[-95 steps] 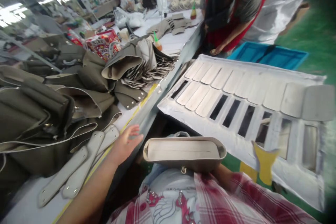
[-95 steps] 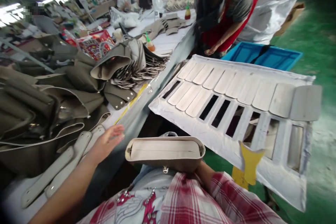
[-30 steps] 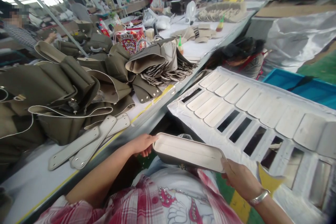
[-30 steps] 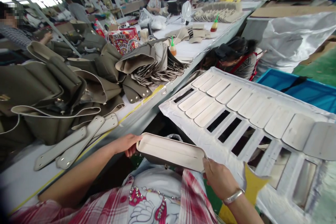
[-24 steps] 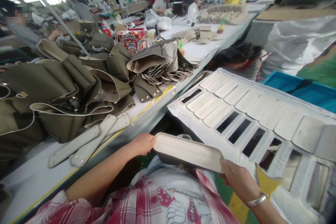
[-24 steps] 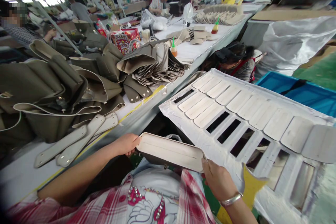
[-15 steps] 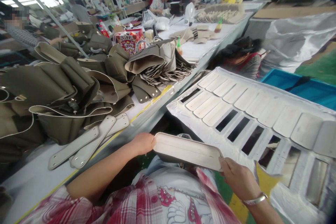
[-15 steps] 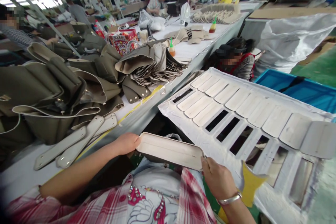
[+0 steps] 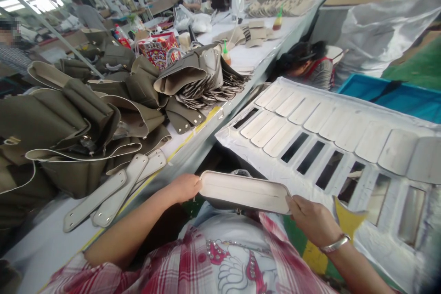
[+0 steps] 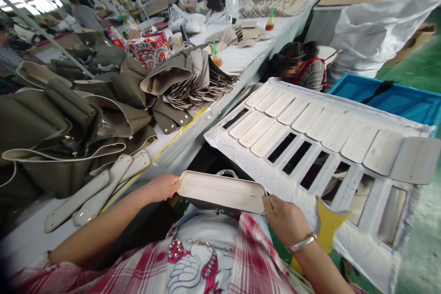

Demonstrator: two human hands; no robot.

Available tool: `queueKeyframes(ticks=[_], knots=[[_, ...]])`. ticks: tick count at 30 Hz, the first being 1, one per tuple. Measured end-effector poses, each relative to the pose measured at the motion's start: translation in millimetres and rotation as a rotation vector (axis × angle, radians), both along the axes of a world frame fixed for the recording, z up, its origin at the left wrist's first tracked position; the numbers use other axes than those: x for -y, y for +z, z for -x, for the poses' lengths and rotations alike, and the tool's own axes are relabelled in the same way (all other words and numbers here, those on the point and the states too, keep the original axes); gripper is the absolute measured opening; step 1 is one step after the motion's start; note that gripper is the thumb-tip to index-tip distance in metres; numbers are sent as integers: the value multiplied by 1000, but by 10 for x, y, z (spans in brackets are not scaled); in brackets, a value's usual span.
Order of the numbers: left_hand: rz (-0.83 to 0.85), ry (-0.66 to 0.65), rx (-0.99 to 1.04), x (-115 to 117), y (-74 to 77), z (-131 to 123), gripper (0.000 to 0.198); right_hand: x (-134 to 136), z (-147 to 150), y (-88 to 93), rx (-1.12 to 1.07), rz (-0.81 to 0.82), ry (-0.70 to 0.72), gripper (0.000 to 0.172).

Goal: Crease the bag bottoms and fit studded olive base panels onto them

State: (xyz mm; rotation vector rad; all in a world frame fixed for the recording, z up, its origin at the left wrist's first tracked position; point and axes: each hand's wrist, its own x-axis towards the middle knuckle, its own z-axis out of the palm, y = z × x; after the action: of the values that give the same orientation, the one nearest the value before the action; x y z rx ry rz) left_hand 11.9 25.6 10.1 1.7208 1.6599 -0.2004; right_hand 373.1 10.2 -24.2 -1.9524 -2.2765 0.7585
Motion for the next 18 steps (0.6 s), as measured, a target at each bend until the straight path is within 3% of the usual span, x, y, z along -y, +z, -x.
queueKeyframes(ticks=[6,18], knots=[[-57,-50,-23,32,-24,-16,32,-4,2,-16,81,-26,28,35],[276,9,260,-128,-67,175,45,-17,6,-13,95,-40,9,39]])
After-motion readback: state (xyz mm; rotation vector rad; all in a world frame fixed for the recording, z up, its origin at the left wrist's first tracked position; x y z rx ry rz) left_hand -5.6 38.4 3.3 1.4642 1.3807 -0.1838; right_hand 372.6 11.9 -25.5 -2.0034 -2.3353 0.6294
